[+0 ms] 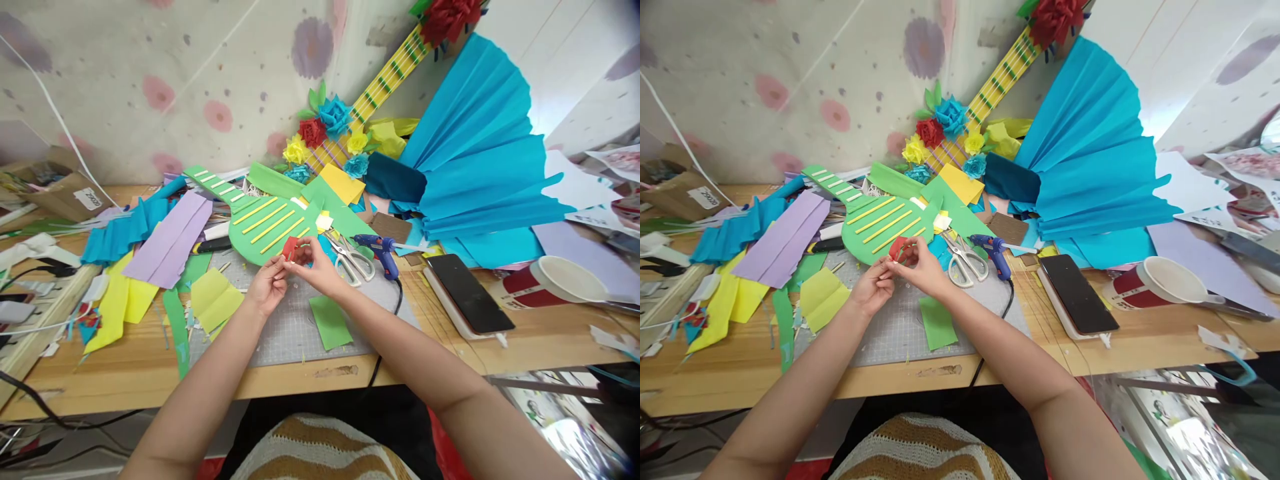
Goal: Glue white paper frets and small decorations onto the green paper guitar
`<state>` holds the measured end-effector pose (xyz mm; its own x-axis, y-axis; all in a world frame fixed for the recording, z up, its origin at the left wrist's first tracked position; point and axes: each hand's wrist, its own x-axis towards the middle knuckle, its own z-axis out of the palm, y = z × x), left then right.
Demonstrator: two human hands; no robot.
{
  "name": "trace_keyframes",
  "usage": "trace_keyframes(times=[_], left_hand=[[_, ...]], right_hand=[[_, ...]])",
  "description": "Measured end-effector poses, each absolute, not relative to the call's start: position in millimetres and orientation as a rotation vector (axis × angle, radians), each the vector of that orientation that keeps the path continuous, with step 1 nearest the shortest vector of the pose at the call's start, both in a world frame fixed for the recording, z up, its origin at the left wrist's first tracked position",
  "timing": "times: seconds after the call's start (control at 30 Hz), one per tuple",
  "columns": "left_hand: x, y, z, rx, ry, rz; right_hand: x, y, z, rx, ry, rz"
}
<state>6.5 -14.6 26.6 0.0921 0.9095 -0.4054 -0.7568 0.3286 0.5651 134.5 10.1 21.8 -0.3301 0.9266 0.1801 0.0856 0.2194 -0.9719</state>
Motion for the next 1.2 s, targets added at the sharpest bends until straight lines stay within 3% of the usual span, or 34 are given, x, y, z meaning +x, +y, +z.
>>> trace_keyframes(times=[0.33, 1.2], left_hand=[[7.0, -14.5, 28.1, 0.218, 0.757, 1.193], [9.5, -11.7, 20.6, 0.360, 0.869, 1.322]], right_hand=[[124.5, 19.4, 33.6, -0.954, -0.979, 1.556], [130.0, 13.9, 29.1, -0.899, -1.057, 1.622]])
